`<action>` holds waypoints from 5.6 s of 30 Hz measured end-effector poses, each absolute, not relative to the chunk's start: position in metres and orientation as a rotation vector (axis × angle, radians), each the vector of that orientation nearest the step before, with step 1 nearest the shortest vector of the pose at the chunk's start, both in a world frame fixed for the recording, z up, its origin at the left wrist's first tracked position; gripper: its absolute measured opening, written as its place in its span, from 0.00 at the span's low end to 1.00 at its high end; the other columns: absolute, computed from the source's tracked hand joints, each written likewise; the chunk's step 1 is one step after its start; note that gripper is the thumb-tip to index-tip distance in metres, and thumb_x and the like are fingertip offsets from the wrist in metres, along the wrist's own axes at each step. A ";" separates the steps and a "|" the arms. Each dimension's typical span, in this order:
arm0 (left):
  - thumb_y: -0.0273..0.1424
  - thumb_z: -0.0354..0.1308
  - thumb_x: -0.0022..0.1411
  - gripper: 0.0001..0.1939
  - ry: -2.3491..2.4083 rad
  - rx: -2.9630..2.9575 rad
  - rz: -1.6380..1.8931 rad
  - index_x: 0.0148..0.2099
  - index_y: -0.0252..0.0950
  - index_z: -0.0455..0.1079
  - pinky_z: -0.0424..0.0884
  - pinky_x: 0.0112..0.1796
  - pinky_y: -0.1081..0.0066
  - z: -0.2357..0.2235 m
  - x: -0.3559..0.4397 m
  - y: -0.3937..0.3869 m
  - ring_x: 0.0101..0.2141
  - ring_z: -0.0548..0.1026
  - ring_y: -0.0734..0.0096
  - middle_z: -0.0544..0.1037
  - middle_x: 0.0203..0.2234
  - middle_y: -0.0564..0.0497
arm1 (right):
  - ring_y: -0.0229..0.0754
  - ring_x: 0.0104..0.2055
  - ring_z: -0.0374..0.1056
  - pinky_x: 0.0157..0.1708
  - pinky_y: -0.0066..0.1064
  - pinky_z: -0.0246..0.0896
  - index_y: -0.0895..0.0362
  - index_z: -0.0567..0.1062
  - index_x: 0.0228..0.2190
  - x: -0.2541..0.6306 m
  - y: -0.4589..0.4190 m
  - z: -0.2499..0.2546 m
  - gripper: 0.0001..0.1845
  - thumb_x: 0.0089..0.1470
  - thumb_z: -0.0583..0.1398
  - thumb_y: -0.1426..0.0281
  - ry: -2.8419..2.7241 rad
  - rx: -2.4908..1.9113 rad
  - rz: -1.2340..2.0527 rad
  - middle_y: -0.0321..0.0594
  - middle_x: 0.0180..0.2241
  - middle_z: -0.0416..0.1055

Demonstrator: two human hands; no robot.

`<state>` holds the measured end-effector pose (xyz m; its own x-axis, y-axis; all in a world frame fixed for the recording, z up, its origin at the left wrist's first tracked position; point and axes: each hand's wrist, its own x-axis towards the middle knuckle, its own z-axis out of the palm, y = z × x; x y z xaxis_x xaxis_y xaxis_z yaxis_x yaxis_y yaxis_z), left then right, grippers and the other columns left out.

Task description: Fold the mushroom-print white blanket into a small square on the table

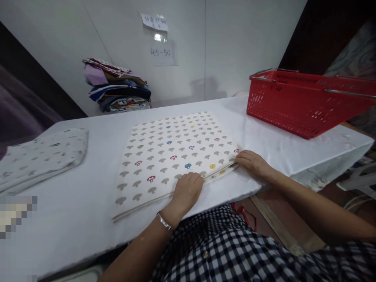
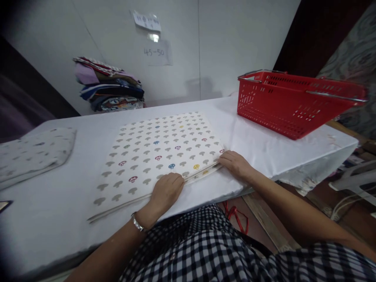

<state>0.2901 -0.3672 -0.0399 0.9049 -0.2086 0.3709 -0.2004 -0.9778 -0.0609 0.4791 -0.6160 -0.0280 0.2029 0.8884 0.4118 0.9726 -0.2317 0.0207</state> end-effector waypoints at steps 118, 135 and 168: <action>0.19 0.48 0.62 0.08 0.385 -2.915 -0.466 0.38 0.37 0.64 0.63 0.30 0.67 -0.033 0.300 -0.378 0.33 0.67 0.66 0.71 0.34 0.51 | 0.42 0.45 0.67 0.42 0.36 0.66 0.56 0.73 0.38 0.478 -0.618 -0.028 0.14 0.61 0.48 0.75 -1.801 -2.202 -0.357 0.45 0.42 0.72; 0.24 0.50 0.63 0.05 0.388 -2.937 -0.372 0.36 0.37 0.65 0.62 0.32 0.65 -0.029 0.302 -0.381 0.35 0.66 0.65 0.70 0.38 0.50 | 0.45 0.53 0.62 0.50 0.42 0.64 0.56 0.73 0.40 0.479 -0.621 -0.030 0.13 0.61 0.49 0.74 -1.941 -2.190 -0.410 0.47 0.49 0.68; 0.27 0.50 0.64 0.05 0.415 -3.071 -0.476 0.38 0.35 0.66 0.64 0.38 0.63 -0.032 0.324 -0.392 0.39 0.68 0.63 0.71 0.38 0.47 | 0.48 0.61 0.54 0.58 0.47 0.56 0.54 0.73 0.41 0.472 -0.622 -0.039 0.10 0.61 0.52 0.72 -1.795 -2.257 -0.452 0.44 0.59 0.59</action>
